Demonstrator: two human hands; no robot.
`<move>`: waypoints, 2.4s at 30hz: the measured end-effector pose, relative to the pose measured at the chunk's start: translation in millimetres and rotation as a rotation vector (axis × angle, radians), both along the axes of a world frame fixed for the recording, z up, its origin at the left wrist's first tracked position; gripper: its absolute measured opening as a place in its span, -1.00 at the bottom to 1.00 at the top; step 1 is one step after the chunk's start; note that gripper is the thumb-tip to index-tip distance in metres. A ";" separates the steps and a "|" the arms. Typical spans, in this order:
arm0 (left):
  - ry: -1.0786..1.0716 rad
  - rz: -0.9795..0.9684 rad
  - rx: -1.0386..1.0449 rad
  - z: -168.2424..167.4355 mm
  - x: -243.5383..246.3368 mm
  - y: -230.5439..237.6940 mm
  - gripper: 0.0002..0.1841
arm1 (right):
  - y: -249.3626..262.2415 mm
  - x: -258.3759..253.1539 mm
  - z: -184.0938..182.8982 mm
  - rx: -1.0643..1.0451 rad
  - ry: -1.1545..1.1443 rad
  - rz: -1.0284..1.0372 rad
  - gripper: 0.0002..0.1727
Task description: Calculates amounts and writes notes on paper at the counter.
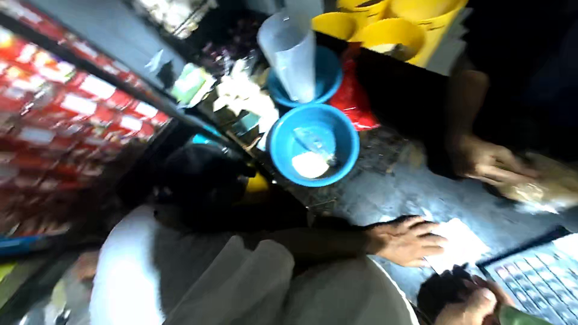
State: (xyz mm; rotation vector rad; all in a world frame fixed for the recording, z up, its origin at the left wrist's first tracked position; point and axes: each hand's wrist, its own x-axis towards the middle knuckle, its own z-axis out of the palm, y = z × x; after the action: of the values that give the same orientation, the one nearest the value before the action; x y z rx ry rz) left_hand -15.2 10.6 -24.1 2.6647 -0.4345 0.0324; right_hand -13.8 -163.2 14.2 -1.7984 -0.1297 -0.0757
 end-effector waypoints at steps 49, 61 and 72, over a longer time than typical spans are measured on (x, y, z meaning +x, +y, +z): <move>0.004 -0.037 0.051 -17.4 8.7 -8.7 -0.48 | 1.8 49.1 -50.7 0.120 0.003 -0.220 -0.89; 0.008 -0.038 0.060 -16.1 9.8 -8.9 -0.48 | 5.3 50.5 -59.5 -0.146 -0.077 -0.180 -0.87; 0.006 -0.042 0.073 -15.8 9.8 -8.5 -0.48 | 8.1 50.8 -56.4 -0.150 -0.035 -0.206 -0.87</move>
State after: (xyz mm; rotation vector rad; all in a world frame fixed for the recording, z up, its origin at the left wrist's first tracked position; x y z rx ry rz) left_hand -5.5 2.1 -39.9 2.7256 -0.4990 -0.0037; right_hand 37.1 -155.1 -42.2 -1.9569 0.0265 -0.2498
